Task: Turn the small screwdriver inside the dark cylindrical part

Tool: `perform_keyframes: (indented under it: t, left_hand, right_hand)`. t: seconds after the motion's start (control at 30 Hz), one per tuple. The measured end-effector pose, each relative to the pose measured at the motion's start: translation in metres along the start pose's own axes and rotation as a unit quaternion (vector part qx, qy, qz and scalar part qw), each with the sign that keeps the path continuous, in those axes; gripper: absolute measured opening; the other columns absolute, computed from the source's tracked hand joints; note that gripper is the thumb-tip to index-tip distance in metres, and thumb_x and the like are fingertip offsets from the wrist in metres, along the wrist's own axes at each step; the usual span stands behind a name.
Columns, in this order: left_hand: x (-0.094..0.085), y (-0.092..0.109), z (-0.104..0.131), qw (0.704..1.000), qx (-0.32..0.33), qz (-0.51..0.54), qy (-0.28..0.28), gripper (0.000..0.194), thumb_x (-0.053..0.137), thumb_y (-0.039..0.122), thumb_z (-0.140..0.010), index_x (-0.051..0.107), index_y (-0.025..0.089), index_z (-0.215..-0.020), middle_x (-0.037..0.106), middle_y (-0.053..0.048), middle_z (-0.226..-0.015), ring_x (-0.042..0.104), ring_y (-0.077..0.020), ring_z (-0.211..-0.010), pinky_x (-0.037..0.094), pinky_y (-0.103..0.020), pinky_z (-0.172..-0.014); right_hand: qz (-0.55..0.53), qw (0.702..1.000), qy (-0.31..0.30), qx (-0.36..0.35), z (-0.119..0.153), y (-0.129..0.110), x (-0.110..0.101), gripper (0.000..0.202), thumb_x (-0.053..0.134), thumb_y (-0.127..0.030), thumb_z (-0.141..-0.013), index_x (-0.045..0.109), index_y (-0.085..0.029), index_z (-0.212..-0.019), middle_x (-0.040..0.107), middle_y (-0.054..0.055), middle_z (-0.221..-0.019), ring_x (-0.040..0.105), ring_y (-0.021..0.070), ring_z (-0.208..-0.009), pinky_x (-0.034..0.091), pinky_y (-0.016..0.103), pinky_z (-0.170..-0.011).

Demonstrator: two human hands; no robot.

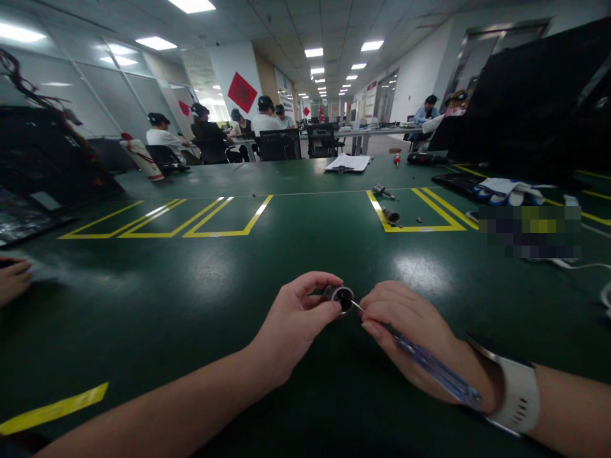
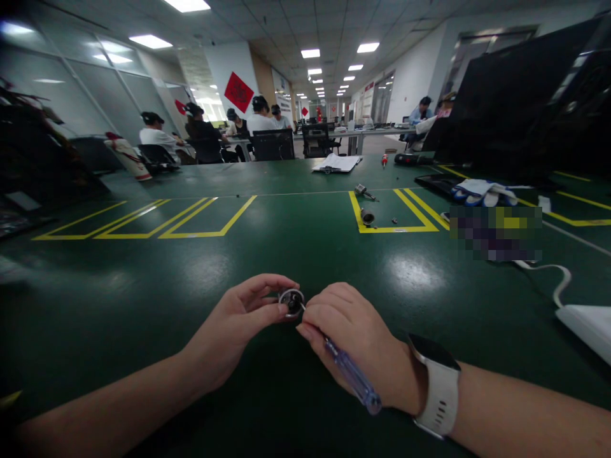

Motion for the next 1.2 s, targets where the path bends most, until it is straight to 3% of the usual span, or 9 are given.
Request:
perform_keyframes:
  t: [0.5, 0.67, 0.73, 0.8, 0.9, 1.0, 1.07, 1.2]
  left_hand:
    - [-0.001, -0.005, -0.004, 0.997, 0.032, -0.068, 0.018, 0.015, 0.058, 0.014, -0.068, 0.061, 0.014, -0.083, 0.067, -0.001, -0.072, 0.063, -0.0128, -0.067, 0.049, -0.023, -0.062]
    - [0.001, -0.004, -0.003, 0.997, 0.030, -0.063, 0.022, 0.015, 0.058, 0.013, -0.068, 0.062, 0.014, -0.082, 0.067, -0.001, -0.071, 0.063, -0.0129, -0.066, 0.050, -0.024, -0.063]
    - [0.001, -0.003, -0.003, 0.998, 0.025, -0.058, 0.023, 0.014, 0.058, 0.013, -0.069, 0.062, 0.014, -0.082, 0.066, -0.001, -0.070, 0.063, -0.0129, -0.066, 0.050, -0.025, -0.064]
    - [0.000, 0.000, -0.003, 0.998, 0.023, -0.046, 0.024, 0.015, 0.059, 0.014, -0.069, 0.061, 0.014, -0.083, 0.066, -0.002, -0.075, 0.063, -0.0139, -0.070, 0.051, -0.026, -0.067]
    - [-0.003, 0.002, -0.004, 0.999, 0.021, -0.008, 0.031, 0.022, 0.061, 0.013, -0.068, 0.059, 0.015, -0.090, 0.066, -0.005, -0.094, 0.063, -0.0166, -0.084, 0.051, -0.030, -0.075]
    - [-0.006, 0.001, -0.005, 0.999, 0.018, 0.023, 0.033, 0.032, 0.064, 0.012, -0.066, 0.054, 0.017, -0.097, 0.063, -0.006, -0.105, 0.062, -0.0177, -0.091, 0.049, -0.033, -0.082]
    - [-0.007, 0.000, -0.005, 0.999, 0.017, 0.029, 0.027, 0.034, 0.066, 0.013, -0.066, 0.053, 0.016, -0.097, 0.062, -0.007, -0.107, 0.061, -0.0179, -0.092, 0.048, -0.034, -0.084]
    - [-0.006, 0.000, -0.005, 0.999, 0.015, 0.024, 0.017, 0.031, 0.066, 0.012, -0.065, 0.054, 0.015, -0.094, 0.063, -0.007, -0.107, 0.061, -0.0178, -0.091, 0.048, -0.034, -0.084]
  right_hand:
    - [0.030, 0.997, -0.004, -0.075, 0.000, -0.006, 0.003, 0.008, 0.048, -0.009, -0.083, 0.054, -0.013, -0.086, 0.062, 0.006, -0.077, 0.056, 0.0144, -0.073, 0.044, 0.030, -0.068]
    - [0.009, 0.998, 0.002, -0.057, 0.000, -0.009, 0.002, 0.009, 0.047, -0.010, -0.083, 0.055, -0.015, -0.085, 0.062, 0.006, -0.076, 0.055, 0.0150, -0.072, 0.044, 0.032, -0.068]
    - [-0.047, 0.998, 0.032, -0.004, 0.001, -0.006, -0.002, 0.011, 0.045, -0.013, -0.084, 0.055, -0.016, -0.082, 0.061, 0.005, -0.075, 0.055, 0.0154, -0.072, 0.044, 0.033, -0.069]
    - [-0.127, 0.984, 0.067, 0.103, 0.003, 0.002, -0.005, 0.015, 0.043, -0.018, -0.086, 0.056, -0.017, -0.079, 0.060, 0.004, -0.074, 0.056, 0.0157, -0.072, 0.043, 0.033, -0.069]
    - [-0.289, 0.909, 0.098, 0.283, 0.005, 0.020, -0.003, 0.027, 0.040, -0.030, -0.089, 0.054, -0.018, -0.068, 0.055, 0.000, -0.059, 0.055, 0.0137, -0.062, 0.044, 0.029, -0.061]
    - [-0.360, 0.836, 0.071, 0.409, 0.004, 0.034, 0.004, 0.029, 0.046, -0.036, -0.085, 0.051, -0.018, -0.063, 0.051, -0.002, -0.051, 0.052, 0.0113, -0.050, 0.040, 0.025, -0.051]
    - [-0.360, 0.820, 0.068, 0.439, 0.003, 0.039, 0.007, 0.029, 0.048, -0.037, -0.083, 0.050, -0.017, -0.062, 0.050, -0.003, -0.050, 0.050, 0.0101, -0.047, 0.038, 0.023, -0.048]
    - [-0.337, 0.835, 0.055, 0.432, 0.004, 0.040, 0.009, 0.030, 0.048, -0.039, -0.082, 0.050, -0.017, -0.062, 0.050, -0.003, -0.050, 0.050, 0.0099, -0.046, 0.037, 0.022, -0.046]
Point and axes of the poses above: each hand's wrist, its own z-axis away from the middle knuckle, its own x-axis out of the palm, y = z × x, the point moved 2 cm from there along -z, towards the middle knuckle
